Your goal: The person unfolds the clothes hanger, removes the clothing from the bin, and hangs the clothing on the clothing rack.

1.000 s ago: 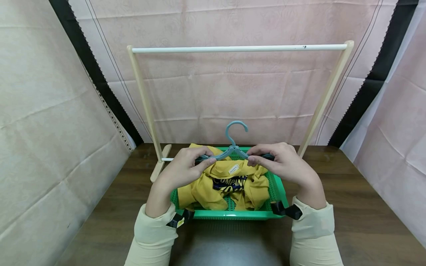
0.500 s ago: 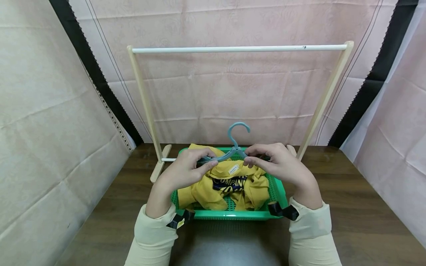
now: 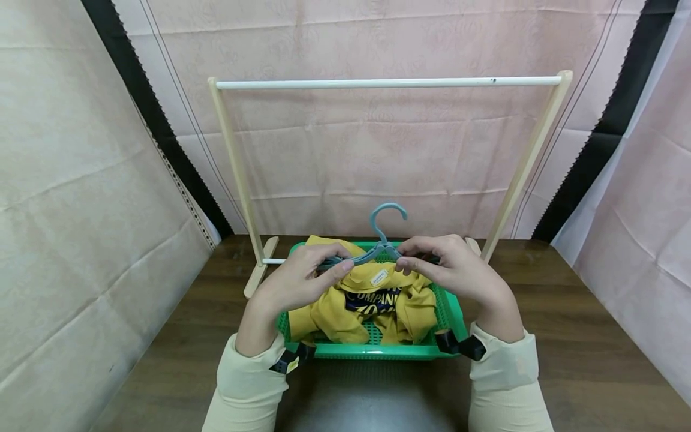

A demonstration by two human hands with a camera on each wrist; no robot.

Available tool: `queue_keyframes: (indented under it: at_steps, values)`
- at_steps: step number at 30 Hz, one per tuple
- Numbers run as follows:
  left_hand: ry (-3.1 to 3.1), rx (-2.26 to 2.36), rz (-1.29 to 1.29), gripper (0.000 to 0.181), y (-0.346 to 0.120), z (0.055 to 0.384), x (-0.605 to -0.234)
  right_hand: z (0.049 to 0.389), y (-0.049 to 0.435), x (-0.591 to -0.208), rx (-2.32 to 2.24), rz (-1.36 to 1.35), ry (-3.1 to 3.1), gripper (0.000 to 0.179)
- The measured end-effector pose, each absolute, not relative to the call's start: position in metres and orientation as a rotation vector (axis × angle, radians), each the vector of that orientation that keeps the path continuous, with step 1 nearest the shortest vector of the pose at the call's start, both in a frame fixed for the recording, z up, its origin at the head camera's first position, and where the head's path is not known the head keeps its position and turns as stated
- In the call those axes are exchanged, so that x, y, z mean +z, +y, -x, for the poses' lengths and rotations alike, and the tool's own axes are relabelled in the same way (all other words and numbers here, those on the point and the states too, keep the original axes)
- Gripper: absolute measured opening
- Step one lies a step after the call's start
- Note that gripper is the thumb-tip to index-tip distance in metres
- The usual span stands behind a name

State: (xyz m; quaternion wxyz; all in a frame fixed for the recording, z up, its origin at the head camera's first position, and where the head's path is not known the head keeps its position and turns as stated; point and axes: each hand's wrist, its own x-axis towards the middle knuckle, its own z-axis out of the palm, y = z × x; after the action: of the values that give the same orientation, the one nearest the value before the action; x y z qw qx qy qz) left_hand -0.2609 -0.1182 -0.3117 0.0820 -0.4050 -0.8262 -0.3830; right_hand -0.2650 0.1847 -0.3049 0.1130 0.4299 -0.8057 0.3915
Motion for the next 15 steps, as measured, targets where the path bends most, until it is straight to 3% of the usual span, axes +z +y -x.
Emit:
queue_keyframes:
  at_steps: [7, 15]
  values:
    - [-2.448, -1.116, 1.239, 0.033, -0.1207, 0.26, -0.3098, 0.2654, 0.1845, -0.305, 1.137, -1.262, -2.372, 0.014]
    - [-2.497, -1.128, 1.211, 0.019, -0.119, 0.2612, -0.3114, 0.2643, 0.1827, -0.3057, 1.15, -1.265, -2.371, 0.014]
